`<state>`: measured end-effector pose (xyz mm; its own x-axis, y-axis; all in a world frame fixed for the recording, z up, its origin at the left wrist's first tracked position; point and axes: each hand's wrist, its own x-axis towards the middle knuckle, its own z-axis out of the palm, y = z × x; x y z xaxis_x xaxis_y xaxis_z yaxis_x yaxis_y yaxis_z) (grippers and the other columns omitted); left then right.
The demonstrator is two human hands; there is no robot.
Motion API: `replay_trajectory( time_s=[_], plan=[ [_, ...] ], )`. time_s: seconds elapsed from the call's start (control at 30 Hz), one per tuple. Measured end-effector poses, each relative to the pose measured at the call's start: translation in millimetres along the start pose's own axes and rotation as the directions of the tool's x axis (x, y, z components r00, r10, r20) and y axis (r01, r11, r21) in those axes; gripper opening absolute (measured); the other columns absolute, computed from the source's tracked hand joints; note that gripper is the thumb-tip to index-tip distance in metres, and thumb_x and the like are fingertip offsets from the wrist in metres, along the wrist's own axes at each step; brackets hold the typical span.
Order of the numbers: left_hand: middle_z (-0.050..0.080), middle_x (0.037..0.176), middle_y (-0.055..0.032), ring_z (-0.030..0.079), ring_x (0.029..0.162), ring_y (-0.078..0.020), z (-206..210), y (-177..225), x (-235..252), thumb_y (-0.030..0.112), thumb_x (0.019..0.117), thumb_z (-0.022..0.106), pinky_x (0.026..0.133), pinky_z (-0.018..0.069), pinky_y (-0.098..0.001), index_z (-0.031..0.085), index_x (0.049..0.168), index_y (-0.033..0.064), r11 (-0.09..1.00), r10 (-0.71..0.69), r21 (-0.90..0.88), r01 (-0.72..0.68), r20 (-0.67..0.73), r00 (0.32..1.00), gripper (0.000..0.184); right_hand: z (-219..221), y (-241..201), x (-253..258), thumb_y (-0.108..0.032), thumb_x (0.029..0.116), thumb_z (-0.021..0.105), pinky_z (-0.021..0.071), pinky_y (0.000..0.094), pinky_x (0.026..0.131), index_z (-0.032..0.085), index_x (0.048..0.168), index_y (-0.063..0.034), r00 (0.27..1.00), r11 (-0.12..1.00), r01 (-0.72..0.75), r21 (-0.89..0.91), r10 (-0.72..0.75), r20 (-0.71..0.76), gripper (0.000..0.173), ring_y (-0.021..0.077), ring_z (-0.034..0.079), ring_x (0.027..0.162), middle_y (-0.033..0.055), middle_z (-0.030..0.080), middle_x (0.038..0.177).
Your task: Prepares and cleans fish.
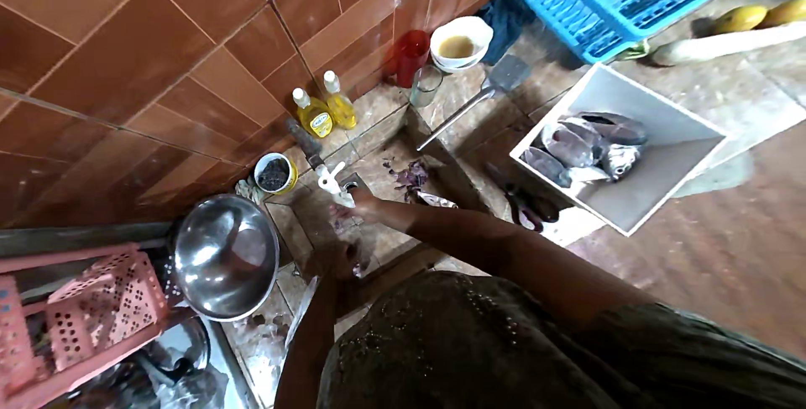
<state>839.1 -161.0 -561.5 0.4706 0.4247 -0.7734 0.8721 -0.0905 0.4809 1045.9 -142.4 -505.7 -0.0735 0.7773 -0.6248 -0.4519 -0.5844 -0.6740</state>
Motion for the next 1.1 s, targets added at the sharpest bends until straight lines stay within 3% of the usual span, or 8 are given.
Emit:
replay_trajectory(
  time_s=[0.1,0.17,0.23,0.43,0.73,0.9,1.0,1.1],
  plan=[
    [0.060,0.087,-0.0055,0.058,0.070,-0.0130,2.5,18.2,5.7,0.012,0.1055,0.044,0.062,0.0518,-0.0294,0.055,0.130,0.0025,0.680,-0.064,-0.733,0.021,-0.032,0.997,0.029,-1.9,-6.1,-8.1,-0.031,0.1127,0.036,0.0588,0.0308,0.077,0.061,0.118,0.0021,0.991,0.996,0.016,-0.084,-0.005,0.134,0.042,0.0134,0.069,0.082,0.0084,0.070,0.096],
    [0.067,0.096,-0.0118,0.066,0.079,-0.0217,-3.4,33.4,19.5,0.027,0.1132,0.029,0.069,0.0578,-0.0397,0.055,0.128,0.0007,0.386,-0.058,-0.922,0.024,0.001,0.998,0.040,-8.8,-19.4,-24.5,-0.023,0.1120,0.041,0.0578,0.0337,0.085,0.059,0.125,0.0057,0.968,0.950,0.034,-0.309,0.046,0.246,0.037,0.0157,0.069,0.089,0.0133,0.069,0.104],
    [0.068,0.111,-0.0167,0.068,0.095,-0.0283,-16.6,60.0,25.0,0.039,0.1125,0.011,0.080,0.0572,-0.0456,0.052,0.132,0.0012,0.292,0.098,-0.956,-0.008,0.022,0.995,0.059,-19.4,-33.8,-40.6,-0.019,0.1099,0.047,0.0572,0.0344,0.088,0.058,0.126,0.0064,0.960,0.897,0.062,-0.438,0.067,0.272,0.032,0.0149,0.069,0.090,0.0144,0.069,0.106],
    [0.072,0.110,-0.0166,0.070,0.089,-0.0239,-46.1,123.4,23.0,0.025,0.1094,0.022,0.073,0.0572,-0.0365,0.052,0.134,0.0042,0.475,0.243,-0.870,-0.129,-0.011,0.970,0.044,-89.4,-41.6,-54.6,-0.023,0.0971,0.070,0.0479,0.0589,0.103,0.065,0.129,-0.0028,0.928,0.577,0.247,-0.779,-0.371,0.020,0.038,0.0386,0.061,0.117,0.0233,0.062,0.128],
    [0.069,0.107,-0.0138,0.068,0.096,-0.0232,-52.9,126.6,0.5,0.021,0.1107,0.036,0.087,0.0576,-0.0424,0.056,0.130,-0.0002,0.598,0.171,-0.797,-0.087,0.021,0.985,0.035,-92.7,1.2,-68.4,-0.012,0.1007,0.063,0.0569,0.0372,0.068,0.053,0.140,-0.0087,0.982,0.961,0.146,-0.236,-0.169,-0.081,0.041,0.0205,0.066,0.082,0.0135,0.066,0.116],
    [0.061,0.139,-0.0177,0.061,0.126,-0.0234,-49.4,125.1,-5.7,0.013,0.1027,0.056,0.108,0.0485,-0.0433,0.054,0.146,0.0045,0.918,0.250,-0.292,-0.268,-0.100,0.963,0.044,-73.7,9.7,-76.7,-0.060,0.1021,0.051,0.0605,0.0394,0.065,0.053,0.137,-0.0095,0.983,0.992,-0.124,-0.009,0.122,-0.139,0.061,0.0251,0.071,0.075,0.0140,0.070,0.104],
    [0.057,0.146,-0.0140,0.056,0.133,-0.0226,-40.5,128.4,-9.9,0.010,0.0979,0.063,0.113,0.0462,-0.0416,0.059,0.142,0.0075,0.919,0.377,-0.073,-0.387,-0.124,0.918,0.045,-68.7,14.7,-74.9,-0.040,0.1069,0.052,0.0604,0.0356,0.068,0.055,0.131,-0.0040,0.993,0.986,-0.064,0.156,0.079,-0.091,0.043,0.0216,0.071,0.077,0.0136,0.070,0.099],
    [0.056,0.146,-0.0159,0.059,0.129,-0.0219,-35.7,126.6,-18.0,0.003,0.0950,0.065,0.108,0.0504,-0.0387,0.053,0.144,0.0028,0.849,0.399,-0.289,-0.443,-0.199,0.895,0.050,-80.0,16.4,-72.5,-0.017,0.1032,0.055,0.0588,0.0373,0.074,0.057,0.130,-0.0068,0.996,0.975,0.041,0.219,-0.021,-0.091,0.029,0.0196,0.067,0.086,0.0109,0.067,0.107]
  ],
)
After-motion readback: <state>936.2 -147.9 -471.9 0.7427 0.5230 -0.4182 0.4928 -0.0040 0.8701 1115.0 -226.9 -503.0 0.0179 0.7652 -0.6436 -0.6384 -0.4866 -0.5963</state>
